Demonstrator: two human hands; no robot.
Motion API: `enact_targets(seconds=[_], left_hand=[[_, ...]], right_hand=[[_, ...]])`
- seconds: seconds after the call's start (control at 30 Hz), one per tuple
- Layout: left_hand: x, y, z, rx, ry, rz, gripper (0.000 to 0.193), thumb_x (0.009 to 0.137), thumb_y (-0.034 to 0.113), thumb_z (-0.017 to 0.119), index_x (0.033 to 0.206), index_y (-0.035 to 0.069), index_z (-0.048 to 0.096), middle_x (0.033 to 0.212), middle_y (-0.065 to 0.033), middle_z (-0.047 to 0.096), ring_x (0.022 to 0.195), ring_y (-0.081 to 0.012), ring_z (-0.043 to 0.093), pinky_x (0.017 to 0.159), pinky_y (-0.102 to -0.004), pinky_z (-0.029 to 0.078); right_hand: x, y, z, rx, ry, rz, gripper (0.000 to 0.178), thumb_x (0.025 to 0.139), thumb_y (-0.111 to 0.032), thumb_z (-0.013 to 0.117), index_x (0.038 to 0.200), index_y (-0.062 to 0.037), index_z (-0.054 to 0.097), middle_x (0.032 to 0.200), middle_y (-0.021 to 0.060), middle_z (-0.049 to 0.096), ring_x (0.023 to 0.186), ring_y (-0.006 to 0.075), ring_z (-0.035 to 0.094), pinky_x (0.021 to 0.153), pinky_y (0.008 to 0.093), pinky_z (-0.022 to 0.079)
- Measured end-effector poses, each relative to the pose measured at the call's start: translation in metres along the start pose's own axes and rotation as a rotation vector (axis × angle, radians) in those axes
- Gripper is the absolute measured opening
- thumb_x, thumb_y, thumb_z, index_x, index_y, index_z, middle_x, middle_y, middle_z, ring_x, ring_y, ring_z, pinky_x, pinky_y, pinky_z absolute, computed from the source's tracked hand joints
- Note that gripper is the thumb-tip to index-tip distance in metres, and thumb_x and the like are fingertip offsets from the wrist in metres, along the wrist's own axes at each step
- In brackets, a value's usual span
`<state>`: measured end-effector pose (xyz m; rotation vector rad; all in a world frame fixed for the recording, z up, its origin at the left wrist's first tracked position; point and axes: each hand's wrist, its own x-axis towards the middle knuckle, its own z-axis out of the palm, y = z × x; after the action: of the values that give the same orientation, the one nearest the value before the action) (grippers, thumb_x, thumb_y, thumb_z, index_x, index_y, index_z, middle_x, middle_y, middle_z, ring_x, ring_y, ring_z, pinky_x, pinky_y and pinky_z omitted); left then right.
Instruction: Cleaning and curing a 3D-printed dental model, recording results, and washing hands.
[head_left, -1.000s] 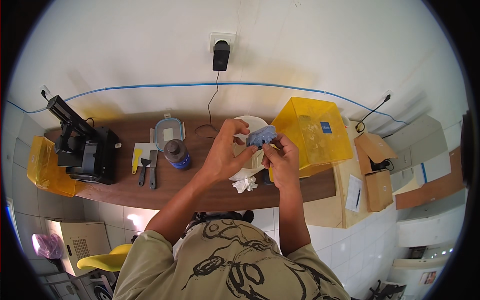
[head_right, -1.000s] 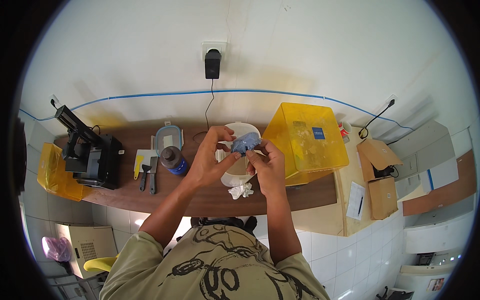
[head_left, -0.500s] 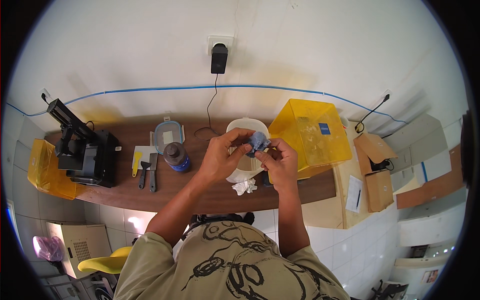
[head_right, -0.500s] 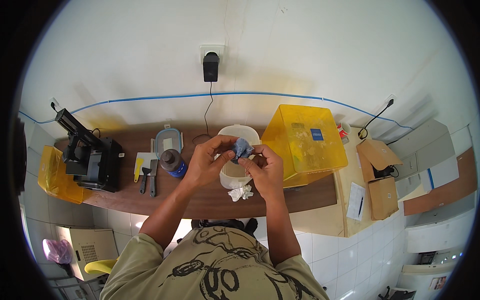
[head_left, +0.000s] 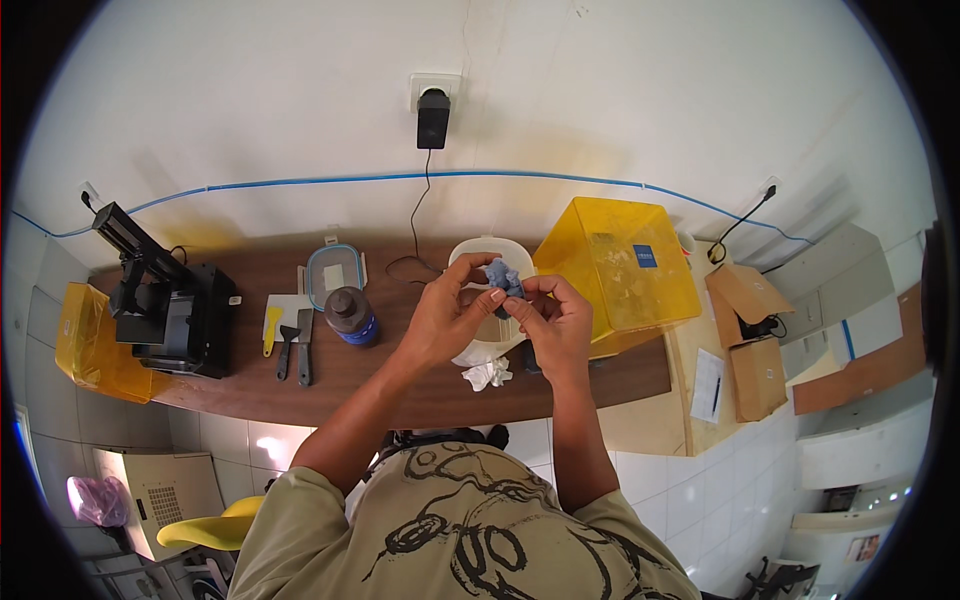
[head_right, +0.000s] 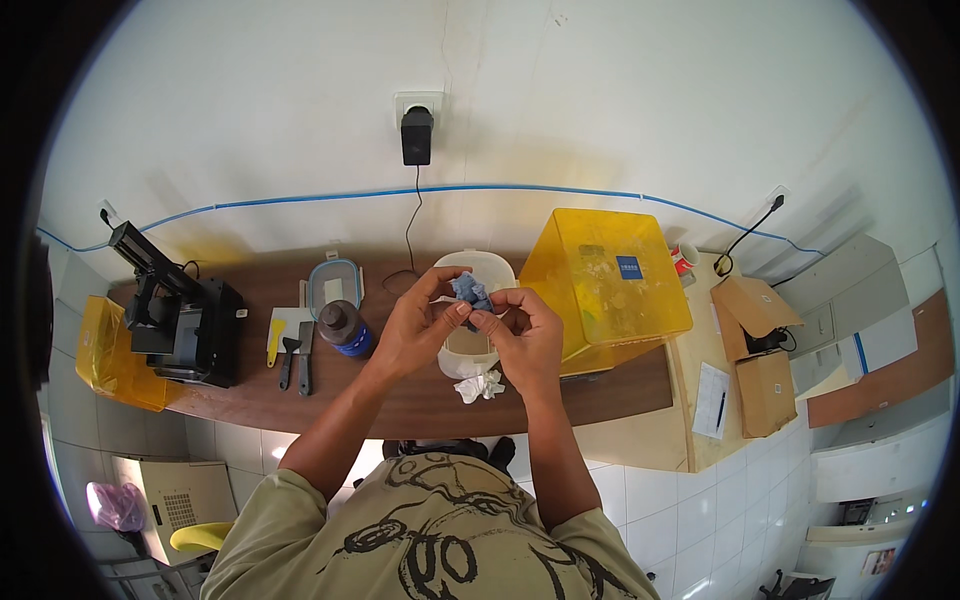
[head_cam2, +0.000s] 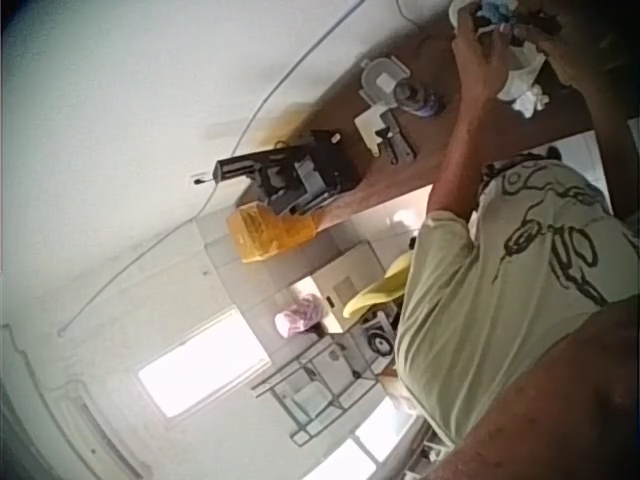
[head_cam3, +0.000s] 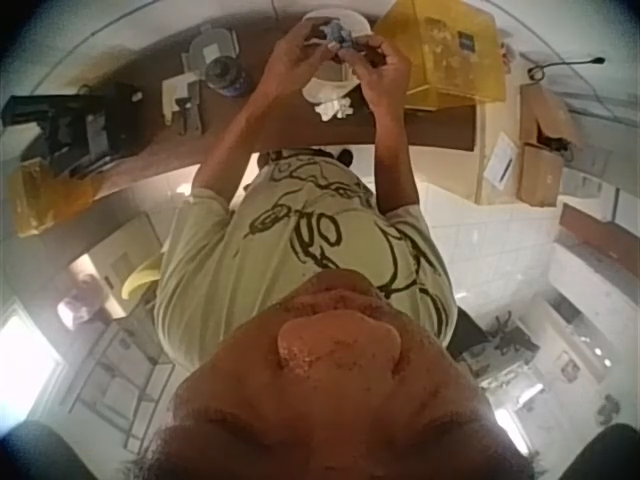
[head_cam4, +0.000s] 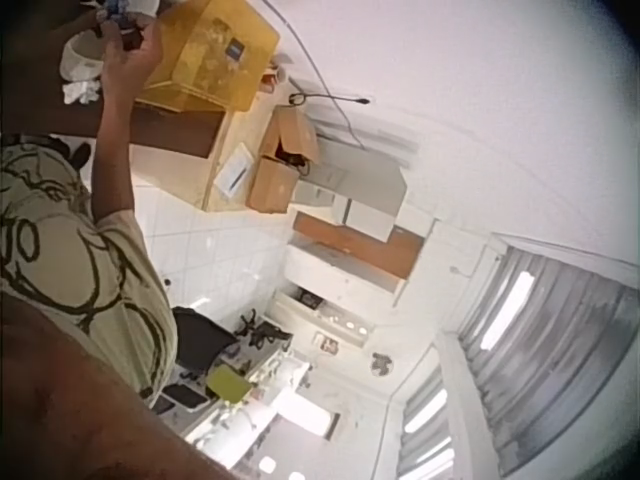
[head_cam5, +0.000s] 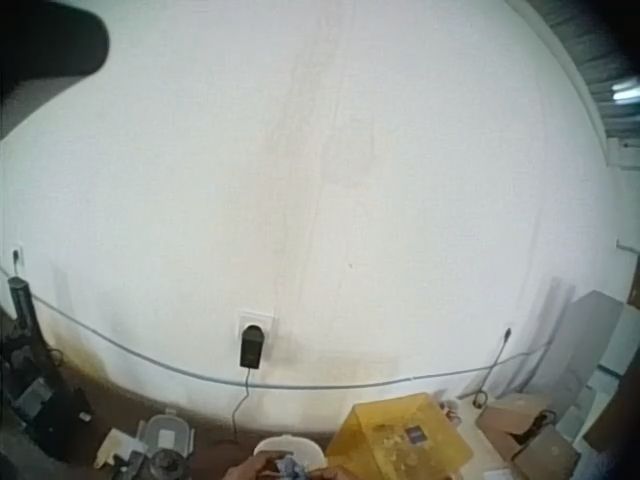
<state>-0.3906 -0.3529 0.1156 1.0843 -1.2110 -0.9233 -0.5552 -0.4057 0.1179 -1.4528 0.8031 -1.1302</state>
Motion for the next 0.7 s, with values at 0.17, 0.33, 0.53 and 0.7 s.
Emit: enact_targets(seconds=[0.17,0.33,0.53,0.7], left_hand=[[0.002,-0.007,-0.004,-0.022,-0.020,-0.059,0.042,0.101,0.011,0.057,0.138,-0.004,0.044,0.119,-0.0146,0.060,0.112,-0.0172,0.060,0.095,-0.0316,0.052],[0.002,-0.001,-0.006,-0.454,-0.054,-0.131,0.041,0.106,0.015,0.044,0.144,-0.001,0.038,0.132,-0.0210,0.057,0.123,-0.0282,0.059,0.104,-0.0396,0.049],[0.001,0.002,-0.011,-0.715,-0.034,-0.204,0.041,0.107,0.011,0.034,0.147,0.002,0.037,0.136,-0.0228,0.055,0.125,-0.0318,0.058,0.109,-0.0423,0.046],[0.001,0.004,-0.011,-0.740,-0.046,-0.213,0.041,0.106,0.009,0.033,0.147,0.003,0.037,0.136,-0.0232,0.055,0.125,-0.0317,0.058,0.109,-0.0424,0.046]], right_hand=[[-0.002,-0.002,0.001,-0.062,-0.008,-0.054,0.017,0.085,-0.003,0.077,0.098,0.0036,0.069,0.073,0.0013,0.065,0.058,0.0038,0.054,0.053,0.0198,0.043],[-0.003,-0.002,0.001,-0.078,0.125,-0.012,0.012,0.089,-0.007,0.074,0.096,0.0023,0.070,0.072,0.0024,0.067,0.053,0.0044,0.055,0.049,0.0192,0.043],[-0.005,-0.001,-0.001,-0.104,0.139,0.042,0.015,0.094,-0.012,0.068,0.091,0.0023,0.068,0.071,0.0054,0.068,0.051,0.0072,0.058,0.048,0.0204,0.045],[-0.004,0.002,0.004,-0.111,0.083,-0.065,0.016,0.100,-0.008,0.057,0.103,0.0048,0.067,0.082,0.0105,0.071,0.065,0.0137,0.069,0.058,0.0248,0.053]])
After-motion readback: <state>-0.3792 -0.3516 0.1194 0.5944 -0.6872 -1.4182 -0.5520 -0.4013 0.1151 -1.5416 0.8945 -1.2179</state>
